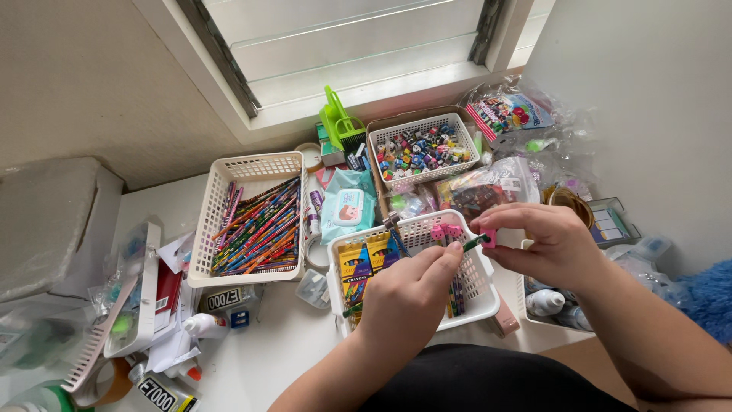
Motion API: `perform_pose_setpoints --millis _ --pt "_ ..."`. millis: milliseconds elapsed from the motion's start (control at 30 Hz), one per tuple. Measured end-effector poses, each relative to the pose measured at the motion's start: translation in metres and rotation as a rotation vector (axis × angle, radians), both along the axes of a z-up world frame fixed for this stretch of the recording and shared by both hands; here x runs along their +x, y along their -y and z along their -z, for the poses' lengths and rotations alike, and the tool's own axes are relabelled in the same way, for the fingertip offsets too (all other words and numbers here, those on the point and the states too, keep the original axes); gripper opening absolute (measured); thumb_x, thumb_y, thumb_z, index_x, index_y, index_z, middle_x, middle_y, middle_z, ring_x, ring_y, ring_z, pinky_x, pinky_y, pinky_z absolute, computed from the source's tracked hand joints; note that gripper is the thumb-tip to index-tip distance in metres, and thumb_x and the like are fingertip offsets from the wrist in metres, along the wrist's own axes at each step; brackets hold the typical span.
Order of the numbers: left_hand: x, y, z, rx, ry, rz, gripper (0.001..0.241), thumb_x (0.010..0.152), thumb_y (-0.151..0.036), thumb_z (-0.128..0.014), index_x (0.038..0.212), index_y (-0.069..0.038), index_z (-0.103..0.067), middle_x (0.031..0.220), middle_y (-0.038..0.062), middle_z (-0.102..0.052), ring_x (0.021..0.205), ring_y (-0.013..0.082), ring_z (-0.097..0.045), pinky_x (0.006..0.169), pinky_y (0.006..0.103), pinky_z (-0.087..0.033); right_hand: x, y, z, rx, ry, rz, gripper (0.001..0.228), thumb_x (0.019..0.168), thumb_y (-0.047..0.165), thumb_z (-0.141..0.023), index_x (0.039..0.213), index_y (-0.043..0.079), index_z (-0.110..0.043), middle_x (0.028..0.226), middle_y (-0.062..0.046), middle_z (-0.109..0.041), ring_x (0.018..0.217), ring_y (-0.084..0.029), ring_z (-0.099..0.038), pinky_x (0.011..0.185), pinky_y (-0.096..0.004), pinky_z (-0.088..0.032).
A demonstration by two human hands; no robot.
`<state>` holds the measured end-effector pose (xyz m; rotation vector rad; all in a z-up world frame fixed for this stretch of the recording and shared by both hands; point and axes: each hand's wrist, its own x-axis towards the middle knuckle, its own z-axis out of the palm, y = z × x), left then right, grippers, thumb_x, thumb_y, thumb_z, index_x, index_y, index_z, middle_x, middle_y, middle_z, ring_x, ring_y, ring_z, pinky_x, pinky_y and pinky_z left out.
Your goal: The person attaches small character toppers to pencils one by one and places them into a white basket. The person repeatedly picks up pencils and toppers from nearby baskets, fits the toppers onto the pencil ends, and arranges the finished pencils in a separate container.
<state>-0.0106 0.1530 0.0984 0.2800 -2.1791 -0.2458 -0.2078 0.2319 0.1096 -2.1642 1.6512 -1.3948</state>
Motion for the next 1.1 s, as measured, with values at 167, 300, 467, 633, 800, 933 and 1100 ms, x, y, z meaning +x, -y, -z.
perform_pose_setpoints --millis 167,300,467,633,800,933,1100 --pt "0.0 0.002 0.0 -0.089 0.05 -0.025 0.018 0.09 -0.006 -0.054 0.105 -0.006 -0.063 0.094 0.006 -0.065 0.059 0.0219 -0.056 0.047 0.0314 -0.042 -0.012 -0.003 0.009 0.022 -0.03 0.007 0.031 0.071 0.014 -0.074 0.1 0.011 -0.064 0.094 -0.007 -0.067 0.081 -0.015 -0.067 0.078 -0.027 -0.054" --pt "-0.001 0.003 0.0 -0.119 0.062 -0.011 0.017 0.09 -0.005 -0.054 0.105 -0.004 -0.063 0.095 0.008 -0.064 0.06 0.0225 -0.056 0.048 0.0317 -0.041 -0.016 -0.005 0.014 0.048 -0.008 0.031 0.034 0.07 0.015 -0.074 0.102 0.011 -0.065 0.095 -0.008 -0.068 0.082 -0.016 -0.068 0.078 -0.026 -0.054" --pt "0.001 0.005 -0.006 -0.221 0.112 0.018 0.016 0.09 -0.008 -0.056 0.104 -0.002 -0.062 0.095 0.011 -0.064 0.057 0.0219 -0.052 0.048 0.0315 -0.04 -0.02 -0.005 0.014 0.055 -0.027 0.01 0.035 0.069 0.018 -0.075 0.102 0.012 -0.065 0.095 -0.007 -0.069 0.082 -0.015 -0.069 0.077 -0.025 -0.055" --pt "0.0 0.004 -0.008 -0.3 0.156 0.035 0.013 0.089 -0.008 -0.059 0.099 -0.002 -0.064 0.09 0.01 -0.065 0.055 0.0204 -0.052 0.048 0.0294 -0.039 -0.026 -0.006 0.014 0.114 -0.033 -0.057 0.036 0.069 0.016 -0.075 0.103 0.013 -0.066 0.099 -0.006 -0.07 0.084 -0.013 -0.071 0.076 -0.023 -0.057" --pt "-0.004 0.004 0.0 -0.264 0.257 0.085 0.014 0.087 -0.01 -0.059 0.099 -0.005 -0.064 0.075 0.004 -0.057 0.049 0.0208 -0.048 0.04 0.0322 -0.035 -0.028 -0.005 0.006 0.117 -0.198 -0.21 0.031 0.073 0.021 -0.072 0.102 0.012 -0.065 0.095 -0.007 -0.07 0.086 -0.018 -0.071 0.071 -0.027 -0.058" --pt "-0.008 0.005 0.01 -0.13 0.235 0.165 0.018 0.086 -0.008 -0.056 0.103 -0.004 -0.062 0.091 0.005 -0.066 0.061 0.0242 -0.058 0.048 0.0331 -0.042 -0.034 -0.006 0.005 0.122 -0.183 -0.234 0.035 0.071 0.023 -0.073 0.103 0.014 -0.064 0.095 -0.006 -0.07 0.084 -0.017 -0.071 0.07 -0.026 -0.059" --pt "-0.012 -0.003 0.01 -0.062 0.179 0.111 0.012 0.088 -0.007 -0.056 0.098 -0.004 -0.062 0.082 0.005 -0.063 0.055 0.0241 -0.054 0.048 0.033 -0.041 -0.029 -0.006 0.003 0.118 -0.179 -0.221 0.03 0.071 0.022 -0.074 0.099 0.013 -0.066 0.091 -0.006 -0.07 0.08 -0.016 -0.072 0.068 -0.025 -0.059"
